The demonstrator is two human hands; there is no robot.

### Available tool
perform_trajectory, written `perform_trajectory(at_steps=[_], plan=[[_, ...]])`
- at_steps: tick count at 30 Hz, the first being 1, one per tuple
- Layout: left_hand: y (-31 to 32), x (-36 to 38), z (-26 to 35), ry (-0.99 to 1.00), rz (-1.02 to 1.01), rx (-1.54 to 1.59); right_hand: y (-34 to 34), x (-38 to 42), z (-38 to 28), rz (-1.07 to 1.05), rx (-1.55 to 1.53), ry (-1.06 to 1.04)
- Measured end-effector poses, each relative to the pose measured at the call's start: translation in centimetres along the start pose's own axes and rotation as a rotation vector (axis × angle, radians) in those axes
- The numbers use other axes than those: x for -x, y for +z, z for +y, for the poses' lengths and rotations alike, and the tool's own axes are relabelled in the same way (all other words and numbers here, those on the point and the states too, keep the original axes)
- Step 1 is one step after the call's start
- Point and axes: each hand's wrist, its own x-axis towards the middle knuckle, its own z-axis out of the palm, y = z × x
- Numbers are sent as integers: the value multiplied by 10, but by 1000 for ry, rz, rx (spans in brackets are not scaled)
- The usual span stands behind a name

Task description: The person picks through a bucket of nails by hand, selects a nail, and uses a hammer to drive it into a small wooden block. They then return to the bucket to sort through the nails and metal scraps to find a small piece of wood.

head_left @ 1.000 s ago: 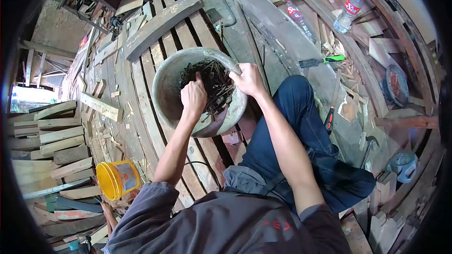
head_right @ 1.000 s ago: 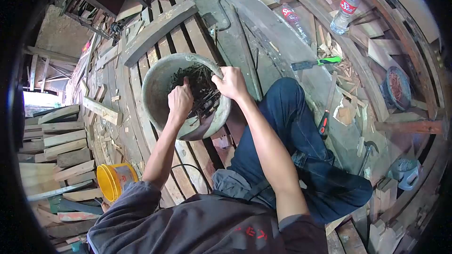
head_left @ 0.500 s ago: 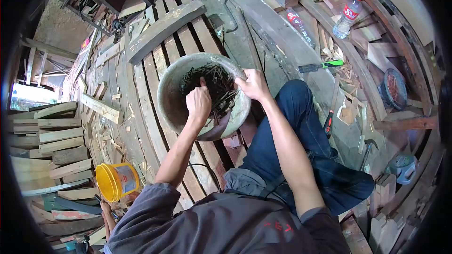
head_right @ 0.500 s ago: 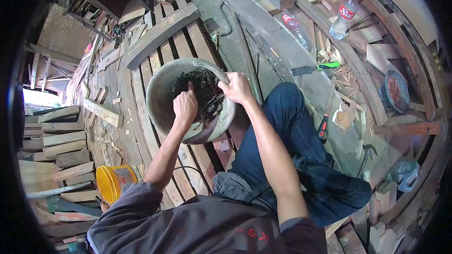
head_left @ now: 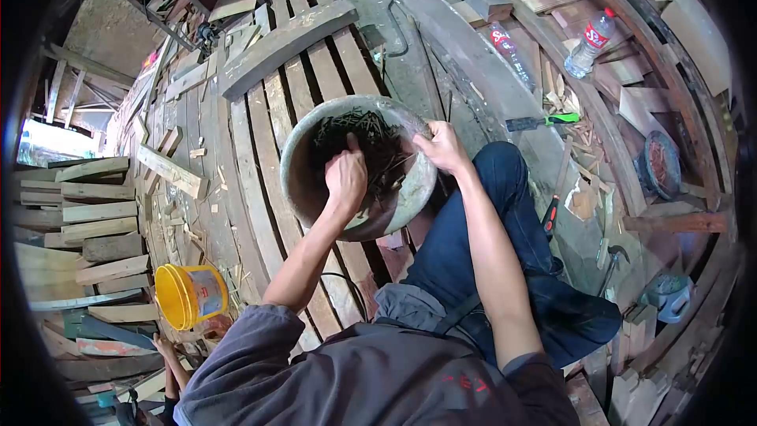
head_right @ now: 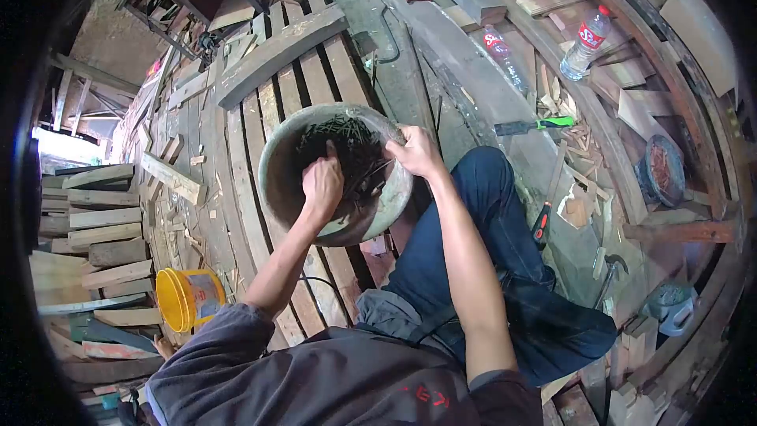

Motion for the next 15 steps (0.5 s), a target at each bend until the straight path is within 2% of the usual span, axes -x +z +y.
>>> perform_trajectory(at_steps=[6,9,15], plan=[[1,5,0,11,9,-29,0,-2,7,-7,4,2],[-1,1,2,-42,-74,21,-3,-1,6,-9,18,15],[-7,0,6,-33,-94,47,-4,2,5,12,-6,-11]])
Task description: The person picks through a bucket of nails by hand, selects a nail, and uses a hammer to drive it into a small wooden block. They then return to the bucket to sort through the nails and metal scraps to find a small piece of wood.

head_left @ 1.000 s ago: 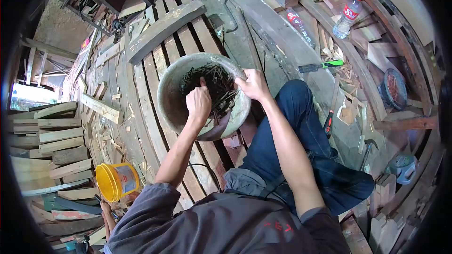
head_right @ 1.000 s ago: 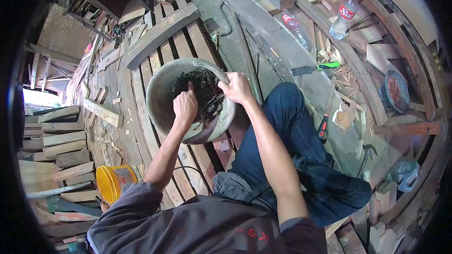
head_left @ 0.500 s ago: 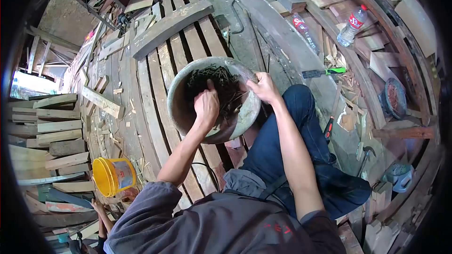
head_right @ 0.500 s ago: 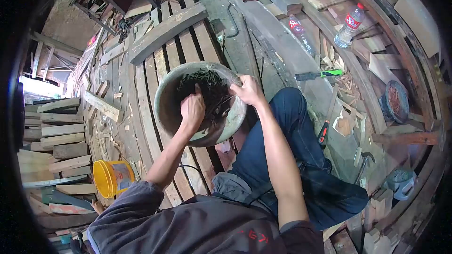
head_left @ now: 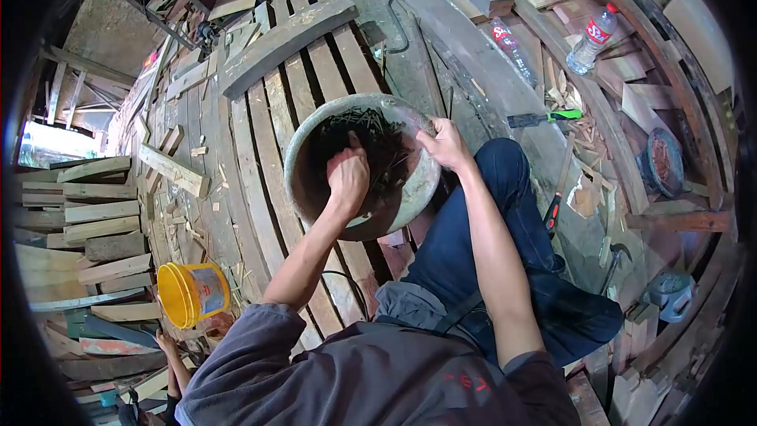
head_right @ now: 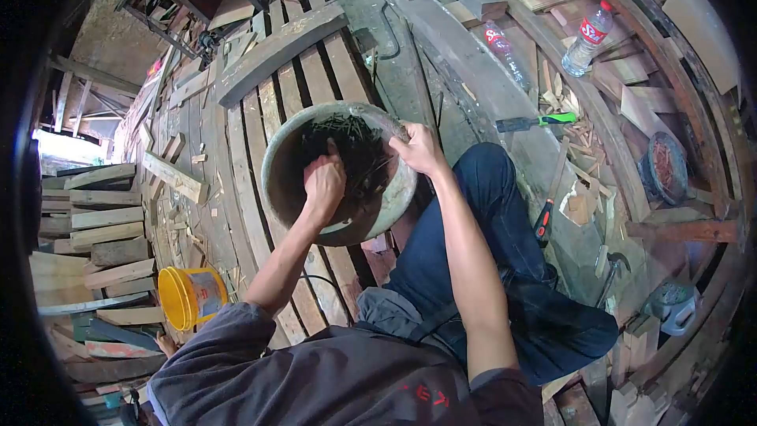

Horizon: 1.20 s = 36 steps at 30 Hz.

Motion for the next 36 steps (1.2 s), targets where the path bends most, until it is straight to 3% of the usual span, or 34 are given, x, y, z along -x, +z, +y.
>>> perform_trajectory(at_steps=[3,5,10,14,18,22,36], plan=[[6,-7,-8,11,-5,26,1,0,-1,-8,-8,7],[5,-12,-17,46,119,42,2,-3,-1,8,10,22],[-30,-38,-23,-22,-27,233,14,-15,-3,37,45,-21],[-42,-41,-17,225,46,203,17,-23,-21,82,174,24],[-42,-32,-4,304,-157,-11,20,-34,-27,80,209,59],[-13,-36,0,235,3,-63,19,-41,-31,45,211,105],[-17,-57,-17,179,15,114,24,-45,-34,99,247,144]])
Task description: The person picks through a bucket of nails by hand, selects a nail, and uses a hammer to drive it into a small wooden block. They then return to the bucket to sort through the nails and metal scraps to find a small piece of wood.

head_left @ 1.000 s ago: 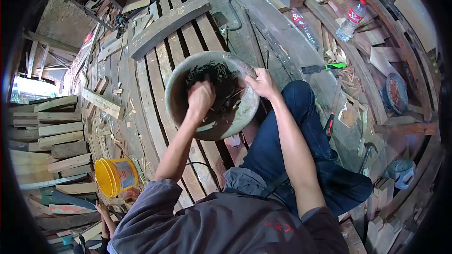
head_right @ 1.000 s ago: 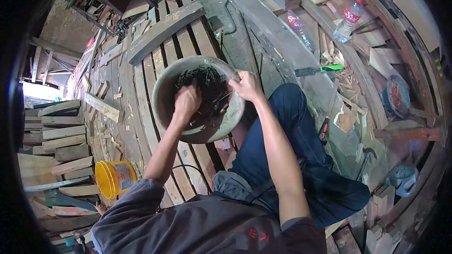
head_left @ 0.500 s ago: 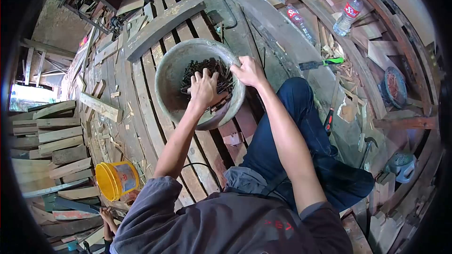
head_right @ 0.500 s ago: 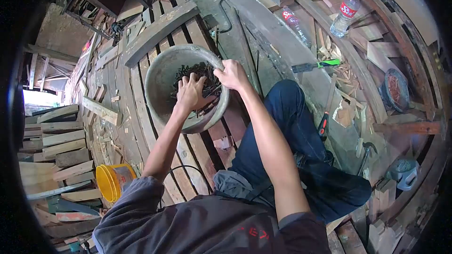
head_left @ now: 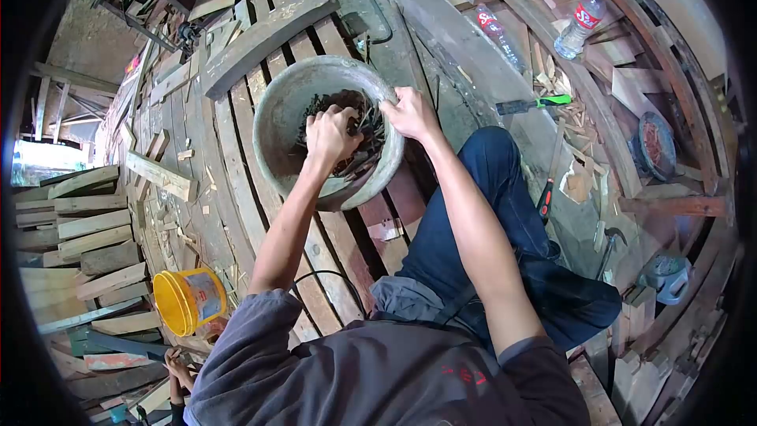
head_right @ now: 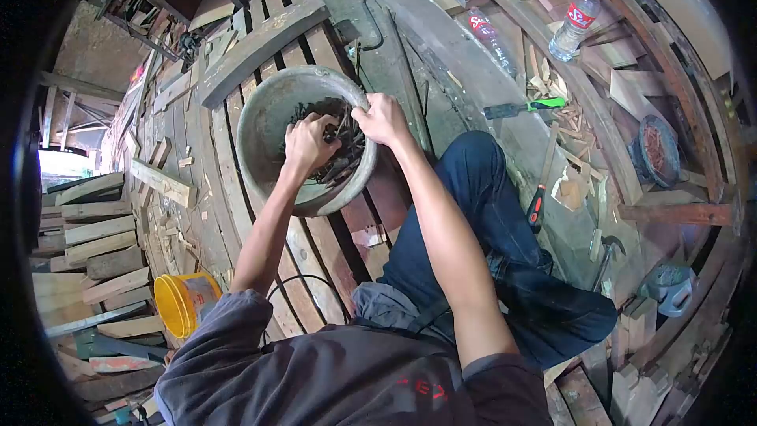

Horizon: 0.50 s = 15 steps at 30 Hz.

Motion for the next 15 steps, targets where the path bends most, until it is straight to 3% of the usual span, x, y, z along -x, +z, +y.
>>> perform_trajectory(at_steps=[3,5,6,9,15], plan=[[-10,-8,-13,-1,-39,9,-2,-2,-8,-8,42,7],[-23,-21,-23,-160,-151,95,-2,-2,-9,11,51,1],[-27,-23,-29,-111,-85,98,1,-2,-5,33,58,-5],[-31,-36,-40,-137,-220,127,6,-4,0,73,76,2],[-16,-25,-18,-4,250,-247,10,-21,7,128,185,111]])
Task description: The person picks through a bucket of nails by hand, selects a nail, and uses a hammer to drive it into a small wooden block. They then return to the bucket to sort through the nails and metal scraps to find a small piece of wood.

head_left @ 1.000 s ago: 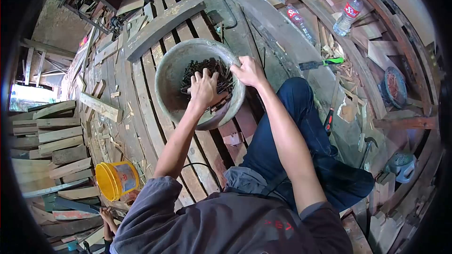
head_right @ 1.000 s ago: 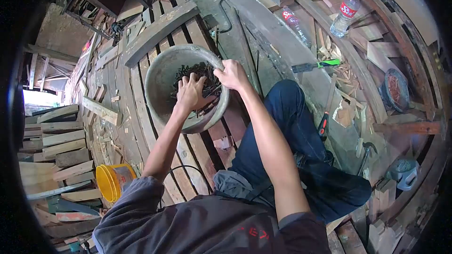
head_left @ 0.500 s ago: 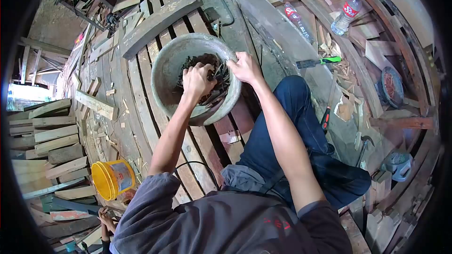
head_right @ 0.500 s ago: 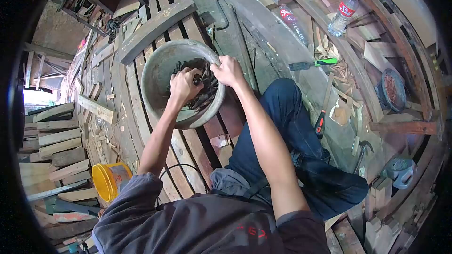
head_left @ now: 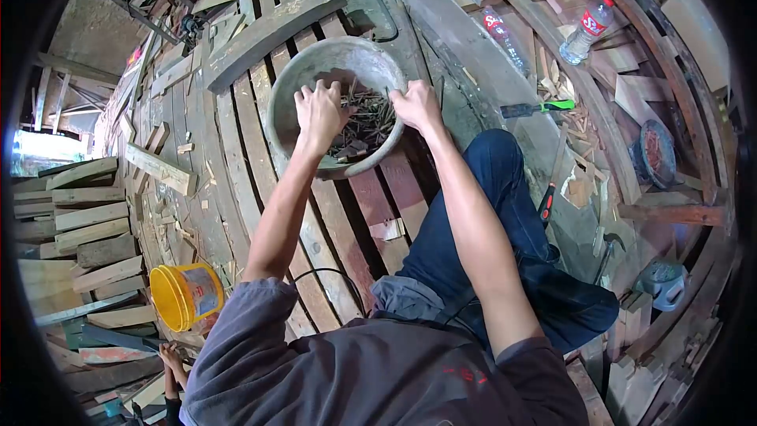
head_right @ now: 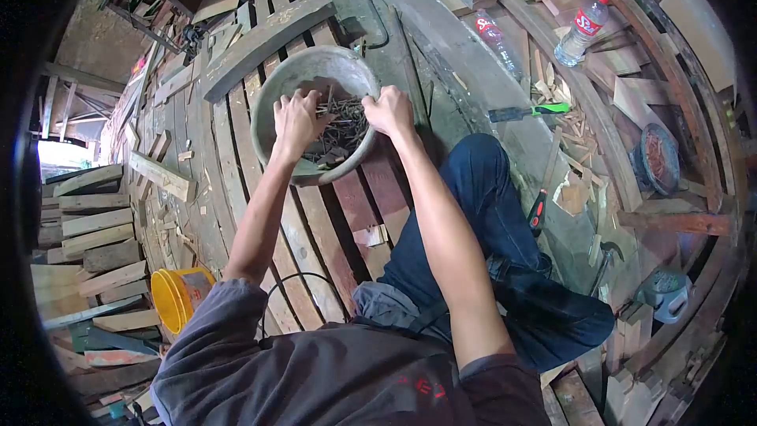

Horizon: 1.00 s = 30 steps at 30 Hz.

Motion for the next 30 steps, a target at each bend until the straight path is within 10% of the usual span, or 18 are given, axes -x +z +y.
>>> perform_trajectory(at_steps=[13,22,30], plan=[[-39,59,-45,184,-277,547,-6,15,-14,130,-35,86],[-58,80,-37,372,-194,391,-15,97,-42,-360,90,217],[-46,102,-4,419,-67,264,15,108,-34,12,-173,205]])
